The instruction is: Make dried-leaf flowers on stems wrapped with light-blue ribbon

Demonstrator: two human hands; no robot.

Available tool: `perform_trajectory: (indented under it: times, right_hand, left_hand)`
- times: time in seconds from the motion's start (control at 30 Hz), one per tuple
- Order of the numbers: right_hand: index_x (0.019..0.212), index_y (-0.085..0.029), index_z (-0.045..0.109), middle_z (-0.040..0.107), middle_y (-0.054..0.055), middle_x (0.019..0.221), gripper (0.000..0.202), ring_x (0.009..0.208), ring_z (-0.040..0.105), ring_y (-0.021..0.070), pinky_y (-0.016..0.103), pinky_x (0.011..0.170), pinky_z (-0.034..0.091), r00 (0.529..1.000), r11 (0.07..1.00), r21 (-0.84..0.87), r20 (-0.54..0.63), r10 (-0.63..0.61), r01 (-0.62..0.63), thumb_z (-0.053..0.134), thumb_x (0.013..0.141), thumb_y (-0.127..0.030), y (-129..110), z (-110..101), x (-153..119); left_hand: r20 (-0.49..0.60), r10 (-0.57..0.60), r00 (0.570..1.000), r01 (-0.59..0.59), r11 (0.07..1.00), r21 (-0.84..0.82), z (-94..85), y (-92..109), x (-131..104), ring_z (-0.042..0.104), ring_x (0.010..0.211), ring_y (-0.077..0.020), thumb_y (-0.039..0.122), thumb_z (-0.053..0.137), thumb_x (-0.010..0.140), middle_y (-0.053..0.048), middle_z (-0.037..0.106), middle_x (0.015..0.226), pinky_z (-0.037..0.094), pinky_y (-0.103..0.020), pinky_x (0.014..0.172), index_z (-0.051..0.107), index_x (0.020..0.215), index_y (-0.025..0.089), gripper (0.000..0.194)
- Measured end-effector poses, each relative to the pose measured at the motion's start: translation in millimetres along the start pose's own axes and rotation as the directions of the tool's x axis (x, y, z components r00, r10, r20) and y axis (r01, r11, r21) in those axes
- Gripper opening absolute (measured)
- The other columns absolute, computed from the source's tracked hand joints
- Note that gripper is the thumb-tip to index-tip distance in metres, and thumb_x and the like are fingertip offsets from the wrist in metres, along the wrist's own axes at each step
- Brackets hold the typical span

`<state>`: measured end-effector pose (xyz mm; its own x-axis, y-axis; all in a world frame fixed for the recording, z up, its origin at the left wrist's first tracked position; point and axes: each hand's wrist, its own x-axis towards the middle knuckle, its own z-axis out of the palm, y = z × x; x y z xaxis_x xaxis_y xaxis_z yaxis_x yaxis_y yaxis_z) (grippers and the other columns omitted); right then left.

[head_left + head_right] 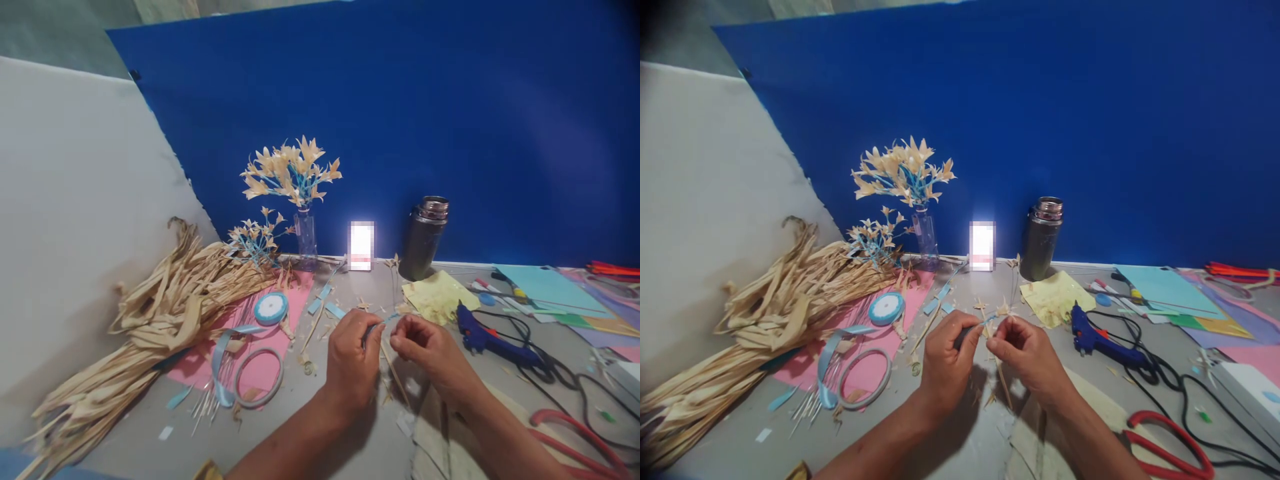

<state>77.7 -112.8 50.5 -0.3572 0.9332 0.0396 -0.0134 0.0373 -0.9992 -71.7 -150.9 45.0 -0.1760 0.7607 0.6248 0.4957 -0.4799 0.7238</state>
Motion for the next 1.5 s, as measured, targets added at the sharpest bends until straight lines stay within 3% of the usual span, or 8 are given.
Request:
perform_trajectory:
  times: [0.1, 0.23, 0.47, 0.6, 0.87, 1.0, 1.13, 1.5]
  right_hand:
    - [0.063, -0.018, 0.060, 0.058, -0.002, 0.064, 0.034, 0.060, 0.047, 0.0123, 0.026, 0.059, 0.039, 0.999, 0.999, 0.047, 0.033, 0.019, -0.021, 0.085, 0.062, -0.041, 1.7, -0.4, -1.4]
    - [0.065, -0.017, 0.066, 0.062, 0.000, 0.065, 0.027, 0.064, 0.052, 0.0146, 0.028, 0.063, 0.041, 0.996, 0.998, 0.034, 0.075, 0.040, -0.043, 0.083, 0.068, -0.039, 1.6, -0.8, -3.8]
    - [0.066, -0.017, 0.065, 0.059, 0.000, 0.060, 0.033, 0.055, 0.048, 0.0108, 0.025, 0.056, 0.036, 0.993, 0.929, 0.358, 0.103, 0.063, -0.096, 0.086, 0.068, -0.042, 5.9, -6.5, -2.4]
    - [0.070, -0.016, 0.067, 0.060, -0.001, 0.060, 0.031, 0.052, 0.046, 0.0083, 0.023, 0.056, 0.035, 0.992, 0.904, 0.410, 0.094, 0.090, -0.121, 0.087, 0.069, -0.041, 8.1, -9.3, -1.1]
    - [0.082, -0.018, 0.067, 0.036, -0.009, 0.039, 0.042, 0.043, 0.026, 0.0085, 0.024, 0.048, 0.020, 0.997, 0.988, 0.140, 0.051, 0.061, -0.067, 0.063, 0.086, -0.059, 6.7, -8.0, -4.7]
    - [0.073, -0.017, 0.070, 0.055, -0.001, 0.052, 0.040, 0.051, 0.044, 0.0124, 0.026, 0.052, 0.032, 0.998, 0.997, -0.066, -0.052, 0.024, -0.028, 0.071, 0.079, -0.057, 6.6, -5.2, -2.4]
    - [0.077, -0.020, 0.071, 0.068, 0.004, 0.078, 0.033, 0.070, 0.058, 0.0192, 0.030, 0.063, 0.044, 0.997, 1.000, 0.012, -0.077, 0.020, -0.019, 0.081, 0.067, -0.050, 5.9, 0.8, 0.5]
    - [0.080, -0.020, 0.073, 0.061, 0.000, 0.068, 0.036, 0.057, 0.047, 0.0124, 0.025, 0.052, 0.037, 0.986, 0.991, 0.098, -0.133, 0.104, -0.092, 0.082, 0.066, -0.052, 14.5, 2.8, 0.4]
  left_hand:
    - [0.001, 0.013, 1.000, -0.013, 1.000, 0.009, -0.3, 0.3, -0.5, 0.061, 0.077, -0.0167, 0.014, 0.055, 0.090, -0.005, 0.067, 0.079, 0.045, -0.027, 0.072, 0.068, 0.085, 0.018, 0.014]
    - [0.036, -0.216, 0.976, 0.218, 0.972, -0.092, -3.1, 9.1, 2.6, 0.061, 0.074, -0.0162, 0.020, 0.060, 0.088, -0.003, 0.068, 0.077, 0.045, -0.027, 0.072, 0.068, 0.079, 0.019, 0.012]
    - [0.201, -0.568, 0.798, 0.596, 0.694, -0.403, 0.4, 13.7, 8.2, 0.048, 0.052, -0.0096, 0.028, 0.066, 0.080, 0.000, 0.062, 0.065, 0.039, -0.022, 0.052, 0.065, 0.074, 0.016, 0.013]
    - [0.292, -0.625, 0.724, 0.664, 0.517, -0.540, 4.3, 12.3, 7.8, 0.043, 0.046, -0.0064, 0.030, 0.068, 0.076, 0.000, 0.061, 0.063, 0.032, -0.019, 0.043, 0.062, 0.074, 0.015, 0.017]
    - [0.261, -0.663, 0.702, 0.671, 0.491, -0.556, 1.5, 10.5, 8.6, 0.047, 0.048, -0.0069, 0.034, 0.072, 0.075, -0.001, 0.062, 0.064, 0.036, -0.019, 0.045, 0.064, 0.078, 0.014, 0.022]
    - [0.238, -0.660, 0.713, 0.662, 0.522, -0.538, 1.8, 10.4, 8.3, 0.045, 0.048, -0.0067, 0.034, 0.072, 0.076, 0.000, 0.061, 0.063, 0.035, -0.019, 0.045, 0.064, 0.077, 0.015, 0.020]
    - [0.234, -0.662, 0.712, 0.675, 0.553, -0.488, 3.5, 8.9, 5.8, 0.043, 0.047, -0.0070, 0.035, 0.071, 0.075, 0.001, 0.059, 0.060, 0.033, -0.019, 0.044, 0.064, 0.074, 0.016, 0.021]
    - [0.168, -0.621, 0.765, 0.638, 0.699, -0.323, 2.6, 7.1, 4.0, 0.051, 0.060, -0.0141, 0.031, 0.070, 0.076, -0.001, 0.058, 0.060, 0.039, -0.022, 0.053, 0.069, 0.069, 0.017, 0.016]
